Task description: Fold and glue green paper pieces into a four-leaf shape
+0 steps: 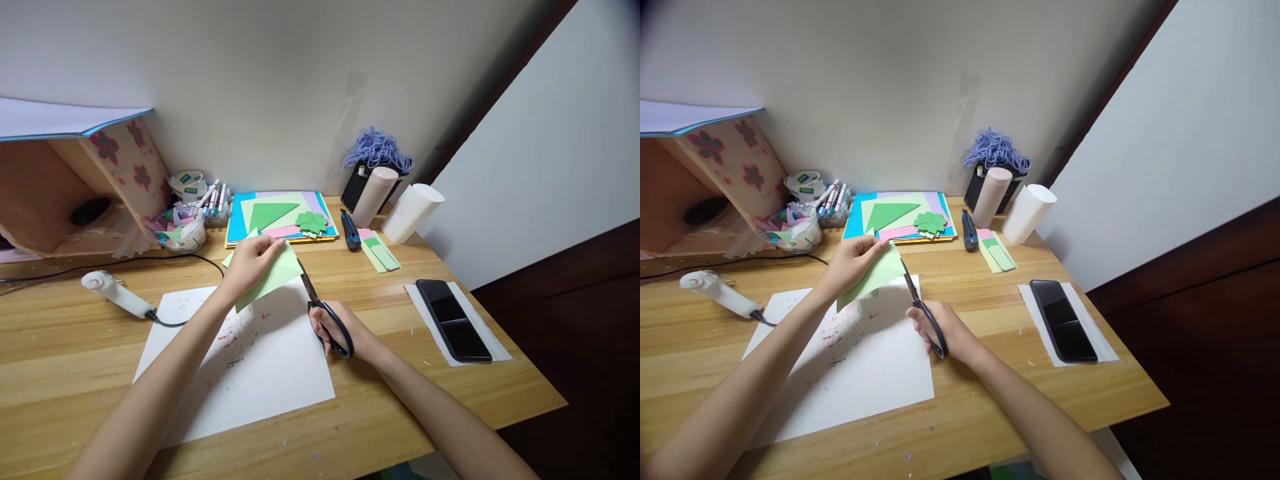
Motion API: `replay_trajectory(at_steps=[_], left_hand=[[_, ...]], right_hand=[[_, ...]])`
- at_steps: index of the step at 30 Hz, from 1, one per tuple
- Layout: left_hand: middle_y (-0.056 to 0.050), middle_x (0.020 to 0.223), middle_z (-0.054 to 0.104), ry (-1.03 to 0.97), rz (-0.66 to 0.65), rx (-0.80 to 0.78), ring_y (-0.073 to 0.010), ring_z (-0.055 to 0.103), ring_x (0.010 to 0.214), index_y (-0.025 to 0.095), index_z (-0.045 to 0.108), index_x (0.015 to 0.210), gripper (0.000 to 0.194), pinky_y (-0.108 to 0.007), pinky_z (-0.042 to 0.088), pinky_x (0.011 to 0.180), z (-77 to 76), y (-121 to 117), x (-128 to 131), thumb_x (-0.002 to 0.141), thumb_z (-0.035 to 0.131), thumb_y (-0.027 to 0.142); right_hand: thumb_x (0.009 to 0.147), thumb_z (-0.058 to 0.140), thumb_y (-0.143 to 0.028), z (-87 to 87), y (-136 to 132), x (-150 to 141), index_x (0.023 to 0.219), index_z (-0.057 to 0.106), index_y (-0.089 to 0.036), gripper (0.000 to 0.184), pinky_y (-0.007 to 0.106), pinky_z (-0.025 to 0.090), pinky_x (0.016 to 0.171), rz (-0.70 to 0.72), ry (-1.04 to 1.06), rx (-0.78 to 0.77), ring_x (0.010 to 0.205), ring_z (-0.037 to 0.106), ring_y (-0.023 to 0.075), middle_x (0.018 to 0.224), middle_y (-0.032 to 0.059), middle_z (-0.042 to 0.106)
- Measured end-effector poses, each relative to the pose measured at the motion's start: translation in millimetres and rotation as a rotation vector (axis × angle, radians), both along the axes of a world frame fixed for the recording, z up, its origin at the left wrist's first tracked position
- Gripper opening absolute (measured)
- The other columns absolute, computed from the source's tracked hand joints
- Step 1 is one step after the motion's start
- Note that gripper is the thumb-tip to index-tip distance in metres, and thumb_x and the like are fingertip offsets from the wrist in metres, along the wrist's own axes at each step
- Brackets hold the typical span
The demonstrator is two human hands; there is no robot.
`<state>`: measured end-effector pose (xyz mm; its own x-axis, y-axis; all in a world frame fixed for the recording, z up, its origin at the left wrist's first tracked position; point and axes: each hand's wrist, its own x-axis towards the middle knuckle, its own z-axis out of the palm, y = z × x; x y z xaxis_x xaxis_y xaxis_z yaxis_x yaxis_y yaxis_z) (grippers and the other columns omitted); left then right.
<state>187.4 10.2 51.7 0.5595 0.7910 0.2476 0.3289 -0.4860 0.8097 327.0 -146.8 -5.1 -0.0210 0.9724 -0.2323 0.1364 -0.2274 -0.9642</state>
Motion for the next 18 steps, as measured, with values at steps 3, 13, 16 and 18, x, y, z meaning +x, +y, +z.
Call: replay_trajectory(at_steps=[3,13,16,18], left_hand=[[0.003,0.055,0.038,-0.006,0.007,0.001,-0.0093,0.033,0.053,0.016,0.049,0.058,0.037,-0.022,0.025,0.05,1.0,-0.9,0.0,0.078,0.045,0.046],[0.004,0.054,0.039,0.008,-0.02,-0.004,-0.0094,0.033,0.052,0.015,0.052,0.061,0.036,-0.022,0.024,0.05,-2.5,-6.1,3.9,0.078,0.045,0.047],[0.004,0.053,0.037,0.012,-0.022,0.001,-0.0094,0.031,0.051,0.016,0.05,0.059,0.037,-0.023,0.023,0.049,-3.3,-6.7,4.9,0.079,0.045,0.046],[0.004,0.053,0.036,0.019,-0.016,0.003,-0.0094,0.031,0.051,0.016,0.05,0.059,0.037,-0.023,0.023,0.049,-3.6,-6.5,4.9,0.079,0.044,0.046]], right_hand=[[0.07,0.039,-0.072,-3.8,-0.2,-1.2,0.064,0.046,-0.016,0.057,0.018,0.038,0.033,-0.019,0.028,-0.01,0.034,0.041,0.0061,0.046,-0.0067,0.037],[0.059,0.035,-0.082,23.4,1.9,-11.1,0.062,0.043,-0.018,0.065,0.02,0.038,0.036,-0.008,0.105,-0.058,0.034,0.037,0.006,0.042,-0.0069,0.036],[0.058,0.035,-0.083,23.0,2.5,-11.9,0.06,0.043,-0.018,0.065,0.02,0.037,0.034,-0.033,0.085,-0.055,0.034,0.038,0.0066,0.042,-0.0065,0.037],[0.057,0.036,-0.083,18.2,2.6,-11.2,0.059,0.042,-0.018,0.065,0.02,0.036,0.034,-0.053,0.057,-0.049,0.033,0.039,0.0066,0.042,-0.0066,0.037]])
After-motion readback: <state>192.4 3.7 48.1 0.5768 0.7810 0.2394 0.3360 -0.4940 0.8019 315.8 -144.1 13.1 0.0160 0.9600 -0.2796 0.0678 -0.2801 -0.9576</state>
